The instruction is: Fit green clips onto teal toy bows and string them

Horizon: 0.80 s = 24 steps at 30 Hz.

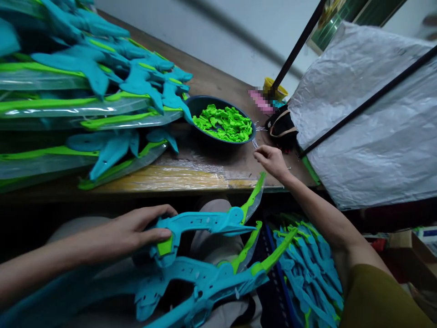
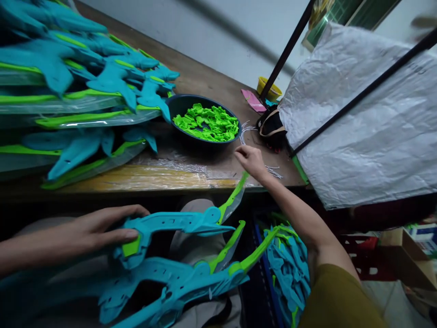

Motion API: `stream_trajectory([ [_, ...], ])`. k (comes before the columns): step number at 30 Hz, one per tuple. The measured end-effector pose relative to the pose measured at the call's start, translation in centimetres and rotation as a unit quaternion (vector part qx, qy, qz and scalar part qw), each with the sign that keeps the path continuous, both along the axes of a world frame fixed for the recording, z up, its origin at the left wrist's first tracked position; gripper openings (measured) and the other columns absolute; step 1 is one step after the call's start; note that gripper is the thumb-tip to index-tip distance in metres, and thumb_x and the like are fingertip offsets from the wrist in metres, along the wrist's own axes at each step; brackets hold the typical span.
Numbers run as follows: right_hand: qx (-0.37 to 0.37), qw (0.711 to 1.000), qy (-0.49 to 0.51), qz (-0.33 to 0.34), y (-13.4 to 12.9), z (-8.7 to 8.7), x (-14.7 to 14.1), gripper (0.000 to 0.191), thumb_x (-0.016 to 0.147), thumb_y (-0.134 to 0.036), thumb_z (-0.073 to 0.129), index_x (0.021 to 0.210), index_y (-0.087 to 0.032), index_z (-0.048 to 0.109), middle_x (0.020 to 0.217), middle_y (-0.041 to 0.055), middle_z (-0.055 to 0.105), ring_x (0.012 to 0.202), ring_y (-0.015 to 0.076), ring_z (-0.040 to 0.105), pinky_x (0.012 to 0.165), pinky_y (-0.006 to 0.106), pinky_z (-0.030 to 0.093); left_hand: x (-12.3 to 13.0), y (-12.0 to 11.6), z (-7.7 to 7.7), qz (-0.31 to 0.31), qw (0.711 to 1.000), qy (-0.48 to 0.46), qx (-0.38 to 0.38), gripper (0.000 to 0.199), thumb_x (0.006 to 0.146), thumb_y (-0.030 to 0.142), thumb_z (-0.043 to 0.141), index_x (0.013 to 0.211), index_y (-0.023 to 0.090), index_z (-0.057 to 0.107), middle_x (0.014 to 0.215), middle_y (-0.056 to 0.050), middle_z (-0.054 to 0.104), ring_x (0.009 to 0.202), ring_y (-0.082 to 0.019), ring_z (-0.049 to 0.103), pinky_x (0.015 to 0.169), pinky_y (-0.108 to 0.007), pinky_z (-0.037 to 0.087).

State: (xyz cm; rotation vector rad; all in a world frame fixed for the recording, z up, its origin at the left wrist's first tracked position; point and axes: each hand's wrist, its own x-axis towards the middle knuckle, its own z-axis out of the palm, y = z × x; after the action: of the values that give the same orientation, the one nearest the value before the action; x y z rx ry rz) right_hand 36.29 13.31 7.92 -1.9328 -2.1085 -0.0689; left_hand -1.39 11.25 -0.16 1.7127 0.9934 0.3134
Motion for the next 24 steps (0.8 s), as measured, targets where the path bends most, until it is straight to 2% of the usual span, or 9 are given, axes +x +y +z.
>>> stream_trajectory([
  [3,-0.056,0.991,-0.048,-0.114,3.9,-2.7,4.5,0.007,0.090,-0.014,0.065,0.087,-0.012,0.071,0.087,0.0080,0.072,0.087,0.0203,0.068,0.084,0.033,0.053,0.7,0.6,-1.7,-0.068,0.996,-0.010,-0.056,0.042,0.079,0.055,0.066,0.102,0.021,0.075,0.091,-0.004,0.074,0.089,-0.027,0.067,0.078,-0.028,0.051],
  [7,-0.121,0.965,-0.105,-0.207,5.3,-4.8,6.8,0.014,0.091,-0.022,0.071,0.097,-0.009,0.072,0.102,0.0126,0.073,0.102,0.0245,0.069,0.094,0.043,0.054,0.9,1.0,-2.2,-0.087,0.993,0.003,-0.076,0.052,0.074,0.062,0.069,0.104,0.020,0.075,0.095,-0.006,0.074,0.091,-0.030,0.067,0.077,-0.028,0.051],
  [10,-0.145,0.953,-0.137,-0.229,5.5,-5.3,7.4,0.026,0.092,-0.021,0.069,0.112,-0.005,0.072,0.119,0.0217,0.069,0.116,0.0318,0.065,0.101,0.044,0.051,0.1,1.7,-2.7,-0.123,0.990,0.045,-0.042,0.059,0.073,0.063,0.068,0.112,0.020,0.074,0.103,-0.005,0.074,0.096,-0.031,0.068,0.080,-0.030,0.053],
  [13,-0.157,0.944,-0.157,-0.242,6.3,-5.8,8.6,0.038,0.090,-0.014,0.067,0.126,-0.001,0.066,0.130,0.0237,0.064,0.123,0.0335,0.061,0.106,0.044,0.047,-0.6,3.0,-4.9,-0.153,0.983,0.099,-0.022,0.064,0.068,0.065,0.071,0.117,0.024,0.073,0.104,-0.001,0.075,0.097,-0.030,0.069,0.080,-0.031,0.055],
  [15,-0.162,0.943,-0.160,-0.244,6.7,-6.0,9.4,0.039,0.090,-0.010,0.063,0.127,0.002,0.064,0.130,0.0236,0.063,0.123,0.0317,0.061,0.107,0.043,0.046,-0.9,3.7,-6.6,-0.150,0.983,0.101,-0.042,0.062,0.063,0.065,0.072,0.112,0.027,0.075,0.099,0.001,0.076,0.094,-0.030,0.069,0.079,-0.030,0.056],
  [17,-0.166,0.943,-0.155,-0.241,7.0,-6.1,10.0,0.036,0.090,-0.008,0.060,0.122,0.009,0.063,0.126,0.0255,0.064,0.120,0.0298,0.062,0.107,0.042,0.046,-1.0,4.1,-7.6,-0.140,0.983,0.090,-0.081,0.059,0.060,0.065,0.073,0.107,0.029,0.077,0.097,0.000,0.076,0.093,-0.031,0.070,0.077,-0.031,0.057],
  [19,-0.173,0.945,-0.143,-0.238,7.2,-6.0,10.2,0.034,0.089,-0.008,0.061,0.114,0.016,0.062,0.122,0.0302,0.064,0.119,0.0294,0.062,0.106,0.040,0.045,-1.0,4.1,-7.7,-0.137,0.980,0.082,-0.116,0.059,0.061,0.065,0.073,0.106,0.028,0.078,0.100,-0.003,0.076,0.096,-0.032,0.070,0.077,-0.031,0.057],
  [21,-0.182,0.945,-0.130,-0.238,7.5,-5.8,10.3,0.036,0.089,-0.010,0.062,0.107,0.020,0.061,0.119,0.0344,0.063,0.120,0.0302,0.061,0.106,0.039,0.044,-0.8,3.5,-7.0,-0.148,0.977,0.073,-0.136,0.060,0.066,0.066,0.070,0.109,0.025,0.076,0.104,-0.004,0.076,0.099,-0.032,0.069,0.079,-0.030,0.056],
  [24,-0.203,0.941,-0.120,-0.244,8.0,-5.5,10.3,0.048,0.095,-0.018,0.041,0.096,0.026,0.060,0.116,0.0328,0.062,0.120,0.0287,0.061,0.103,0.033,0.042,-0.2,1.2,-5.5,-0.149,0.976,0.071,-0.142,0.058,0.073,0.063,0.066,0.111,0.020,0.073,0.106,-0.004,0.075,0.099,-0.030,0.068,0.082,-0.029,0.054],
])
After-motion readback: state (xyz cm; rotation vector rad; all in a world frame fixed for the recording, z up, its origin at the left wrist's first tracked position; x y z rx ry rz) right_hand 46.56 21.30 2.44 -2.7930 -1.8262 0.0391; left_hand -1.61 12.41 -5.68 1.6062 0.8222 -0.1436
